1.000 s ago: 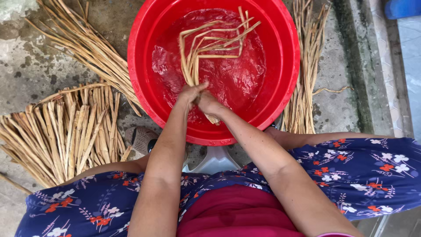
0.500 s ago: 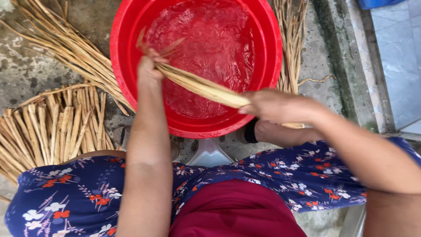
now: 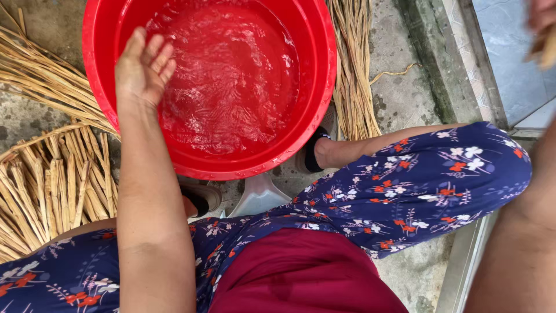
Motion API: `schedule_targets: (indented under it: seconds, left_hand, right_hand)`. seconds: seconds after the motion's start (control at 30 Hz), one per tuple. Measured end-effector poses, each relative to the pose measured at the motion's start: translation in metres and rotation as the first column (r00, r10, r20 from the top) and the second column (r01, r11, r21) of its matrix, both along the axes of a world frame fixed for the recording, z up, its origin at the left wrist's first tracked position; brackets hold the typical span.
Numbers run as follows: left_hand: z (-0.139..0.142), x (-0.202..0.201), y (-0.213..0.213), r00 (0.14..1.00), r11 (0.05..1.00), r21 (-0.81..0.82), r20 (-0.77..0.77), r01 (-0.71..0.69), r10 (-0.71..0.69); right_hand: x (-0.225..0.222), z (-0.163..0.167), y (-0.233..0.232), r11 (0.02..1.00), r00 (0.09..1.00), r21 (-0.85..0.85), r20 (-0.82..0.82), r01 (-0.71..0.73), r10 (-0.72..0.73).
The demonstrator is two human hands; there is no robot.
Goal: The person repeatedly picks bundles of dry bamboo strips from the floor and submerges them in a red basin of water. They agitate the strips by hand to ensure they are fully wet, then place them back on the floor beside the basin. This cycle continues throughout the clip.
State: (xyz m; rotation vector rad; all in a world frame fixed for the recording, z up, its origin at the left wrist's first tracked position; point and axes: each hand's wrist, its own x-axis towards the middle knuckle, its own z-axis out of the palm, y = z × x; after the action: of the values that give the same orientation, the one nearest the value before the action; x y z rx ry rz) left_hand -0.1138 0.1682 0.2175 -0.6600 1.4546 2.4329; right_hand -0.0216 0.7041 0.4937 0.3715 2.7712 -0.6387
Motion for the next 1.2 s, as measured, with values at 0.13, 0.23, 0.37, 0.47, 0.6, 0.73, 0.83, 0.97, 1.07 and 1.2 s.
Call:
schedule_targets:
  seconds: [0.13,0.23,0.37,0.47,0.6,0.73,0.83,0.97,1.07,1.2]
  left_hand:
    - [-0.043,0.016,0.004,0.989,0.997,-0.064,0.145,0.031,-0.021]
    - [-0.085,0.026,0.000,0.965,0.996,-0.046,0.254,0.082,-0.068]
    - [-0.117,0.035,-0.014,0.951,0.989,-0.093,0.299,0.113,-0.081]
    - [-0.121,0.039,-0.018,0.946,0.983,-0.122,0.311,0.138,-0.094]
    - [-0.113,0.043,-0.007,0.939,0.974,-0.160,0.328,0.163,-0.103]
    - [-0.107,0.049,0.000,0.935,0.958,-0.226,0.341,0.177,-0.092]
    - [-0.110,0.053,-0.006,0.934,0.952,-0.247,0.346,0.180,-0.087]
    - [-0.122,0.057,-0.017,0.933,0.955,-0.238,0.350,0.178,-0.087]
    - [-0.131,0.060,-0.021,0.937,0.958,-0.227,0.338,0.172,-0.088]
    - [-0.132,0.060,-0.022,0.942,0.963,-0.225,0.328,0.146,-0.066]
  right_hand:
    - [-0.006,-0.122,0.033,0.964,0.970,-0.105,0.056,0.243,-0.239]
    - [0.012,-0.248,0.047,0.978,0.924,0.007,0.327,0.208,-0.198]
    - [0.049,-0.358,0.085,0.816,0.851,-0.356,0.443,0.456,-0.283]
    - [0.061,-0.372,0.110,0.905,0.962,-0.377,0.250,0.198,-0.107]
    - [0.064,-0.361,0.120,0.808,0.872,-0.389,0.396,0.443,-0.287]
    - [0.073,-0.358,0.104,0.926,0.905,-0.144,0.309,0.349,-0.293]
    - [0.088,-0.369,0.089,0.953,0.940,-0.013,0.172,0.303,-0.296]
    - [0.108,-0.395,0.066,0.920,0.921,0.125,0.073,0.372,-0.382]
    - [0.121,-0.415,0.047,0.919,0.919,0.014,0.016,0.393,-0.394]
    - [0.150,-0.423,0.041,0.907,0.923,-0.170,0.080,0.386,-0.377]
